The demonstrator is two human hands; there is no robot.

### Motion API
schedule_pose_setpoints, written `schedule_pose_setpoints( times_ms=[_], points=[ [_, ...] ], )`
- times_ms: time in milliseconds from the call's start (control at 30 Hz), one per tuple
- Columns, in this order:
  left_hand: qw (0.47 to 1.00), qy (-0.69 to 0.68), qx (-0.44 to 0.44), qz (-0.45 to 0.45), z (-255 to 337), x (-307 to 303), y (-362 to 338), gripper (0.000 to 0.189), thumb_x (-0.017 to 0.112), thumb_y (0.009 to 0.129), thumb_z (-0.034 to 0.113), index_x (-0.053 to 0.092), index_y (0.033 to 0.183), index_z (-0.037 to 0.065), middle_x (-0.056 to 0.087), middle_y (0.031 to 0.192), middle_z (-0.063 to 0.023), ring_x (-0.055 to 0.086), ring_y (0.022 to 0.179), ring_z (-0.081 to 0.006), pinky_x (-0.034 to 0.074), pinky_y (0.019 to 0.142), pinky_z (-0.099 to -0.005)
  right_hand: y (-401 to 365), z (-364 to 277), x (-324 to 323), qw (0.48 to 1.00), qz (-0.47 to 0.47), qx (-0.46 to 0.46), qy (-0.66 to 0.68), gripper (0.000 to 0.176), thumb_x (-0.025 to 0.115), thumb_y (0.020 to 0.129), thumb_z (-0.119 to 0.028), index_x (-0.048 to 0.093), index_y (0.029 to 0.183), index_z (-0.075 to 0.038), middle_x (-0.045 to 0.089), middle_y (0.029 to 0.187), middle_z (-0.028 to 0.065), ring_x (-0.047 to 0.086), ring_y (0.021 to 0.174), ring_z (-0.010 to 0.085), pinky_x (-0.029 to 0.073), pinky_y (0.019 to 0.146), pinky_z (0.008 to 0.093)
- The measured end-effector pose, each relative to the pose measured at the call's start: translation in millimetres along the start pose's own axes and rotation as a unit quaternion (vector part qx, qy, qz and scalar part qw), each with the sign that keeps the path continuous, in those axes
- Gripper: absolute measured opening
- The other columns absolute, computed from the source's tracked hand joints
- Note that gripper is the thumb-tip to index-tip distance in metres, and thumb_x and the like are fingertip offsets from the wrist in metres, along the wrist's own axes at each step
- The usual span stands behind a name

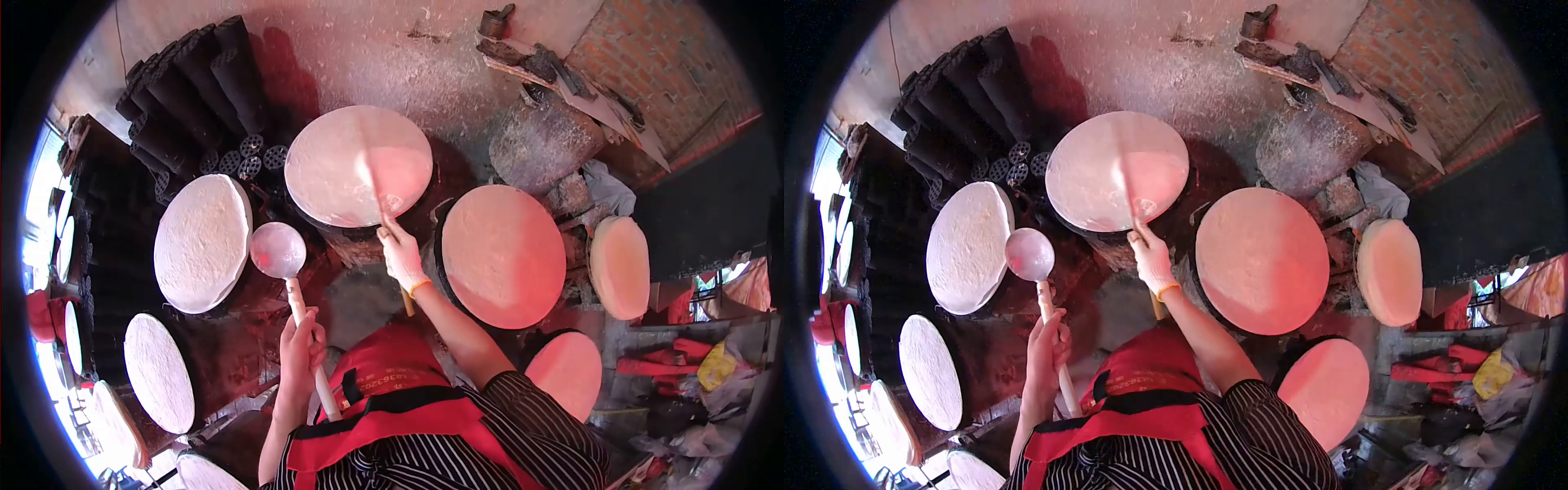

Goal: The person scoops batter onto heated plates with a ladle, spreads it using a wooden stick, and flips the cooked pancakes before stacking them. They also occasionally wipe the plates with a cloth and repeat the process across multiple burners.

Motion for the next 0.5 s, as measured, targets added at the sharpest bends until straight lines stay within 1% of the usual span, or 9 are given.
schedule_pose_setpoints(
  times_ms=[33,100,167,200,300,367,400,433,500],
  points=[
    [1.000,-0.004,-0.005,-0.005,-1,-2,2,0.012,0.053,0.095,0.016,0.052,0.099,0.006,0.046,0.065,0.0019,0.036,0.046,-0.0021,0.027,0.036,-0.0173,-14,-17,8,0.993,-0.087,0.072,0.032,0.041,0.059,0.090,-0.023,0.056,0.130,-0.014,0.059,0.068,-0.0022,0.052,0.053,0.0063,0.042,0.047,0.0234],
    [1.000,-0.010,-0.017,-0.016,-2,-10,7,0.012,0.053,0.095,0.016,0.051,0.100,0.006,0.047,0.068,0.0015,0.037,0.048,-0.0024,0.028,0.037,-0.0171,-13,-27,-10,0.999,0.003,0.001,0.048,0.038,0.055,0.092,-0.020,0.056,0.130,-0.019,0.035,0.053,-0.0105,0.030,0.037,0.0017,0.024,0.033,0.0205],
    [1.000,-0.006,-0.002,0.003,-5,-17,14,0.011,0.053,0.095,0.016,0.049,0.101,0.007,0.048,0.072,0.0009,0.039,0.052,-0.0027,0.030,0.039,-0.0167,-18,-20,-35,0.979,0.168,-0.029,0.113,0.040,0.056,0.091,-0.018,0.055,0.131,-0.018,0.037,0.054,-0.0105,0.031,0.037,0.0015,0.025,0.034,0.0197],
    [1.000,-0.005,0.004,0.014,-7,-21,15,0.012,0.053,0.095,0.016,0.049,0.101,0.007,0.048,0.074,0.0005,0.040,0.053,-0.0028,0.031,0.040,-0.0165,4,18,-41,0.981,0.166,-0.089,0.053,0.041,0.056,0.091,-0.018,0.054,0.132,-0.018,0.039,0.055,-0.0106,0.031,0.038,0.0015,0.025,0.034,0.0195],
    [0.999,0.015,-0.033,-0.009,-10,-21,19,0.014,0.052,0.095,0.015,0.049,0.105,0.006,0.048,0.078,-0.0001,0.040,0.055,-0.0042,0.030,0.040,-0.0164,-8,6,-6,0.993,0.029,-0.008,0.114,0.044,0.058,0.092,-0.021,0.050,0.135,-0.020,0.039,0.054,-0.0106,0.030,0.037,0.0019,0.024,0.033,0.0207],
    [0.997,0.014,-0.063,-0.041,-15,-18,20,0.012,0.053,0.095,0.015,0.048,0.101,0.006,0.048,0.078,-0.0002,0.041,0.055,-0.0042,0.032,0.042,-0.0168,0,-20,-13,0.997,0.015,0.038,0.072,0.041,0.056,0.093,-0.025,0.052,0.133,-0.023,0.033,0.050,-0.0099,0.028,0.034,0.0030,0.023,0.032,0.0218],
    [0.995,0.014,-0.077,-0.057,-17,-17,21,0.011,0.053,0.094,0.014,0.048,0.100,0.006,0.048,0.078,-0.0003,0.041,0.056,-0.0042,0.033,0.042,-0.0169,15,-20,-26,0.996,0.065,0.031,0.049,0.037,0.054,0.094,-0.027,0.054,0.131,-0.025,0.030,0.048,-0.0087,0.027,0.032,0.0042,0.021,0.030,0.0225],
    [0.995,0.018,-0.080,-0.064,-18,-15,23,0.011,0.053,0.094,0.014,0.048,0.100,0.006,0.048,0.077,-0.0002,0.041,0.056,-0.0043,0.032,0.042,-0.0170,26,-32,-36,0.992,0.117,-0.003,0.041,0.039,0.058,0.091,-0.029,0.056,0.130,-0.025,0.034,0.049,-0.0073,0.033,0.036,0.0052,0.027,0.032,0.0248],
    [0.993,0.023,-0.087,-0.077,-20,-10,29,0.012,0.053,0.094,0.015,0.048,0.100,0.006,0.047,0.077,-0.0001,0.041,0.056,-0.0045,0.031,0.042,-0.0172,31,-32,-39,0.993,0.087,0.046,0.072,0.035,0.054,0.094,-0.028,0.055,0.129,-0.026,0.029,0.047,-0.0087,0.026,0.031,0.0053,0.018,0.029,0.0234]
  ],
)
Point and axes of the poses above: each hand's wrist, its own y-axis towards the middle knuckle, its own x-axis out of the palm, z = x × y, the point moved 7 cm from there along y, towards the middle knuckle
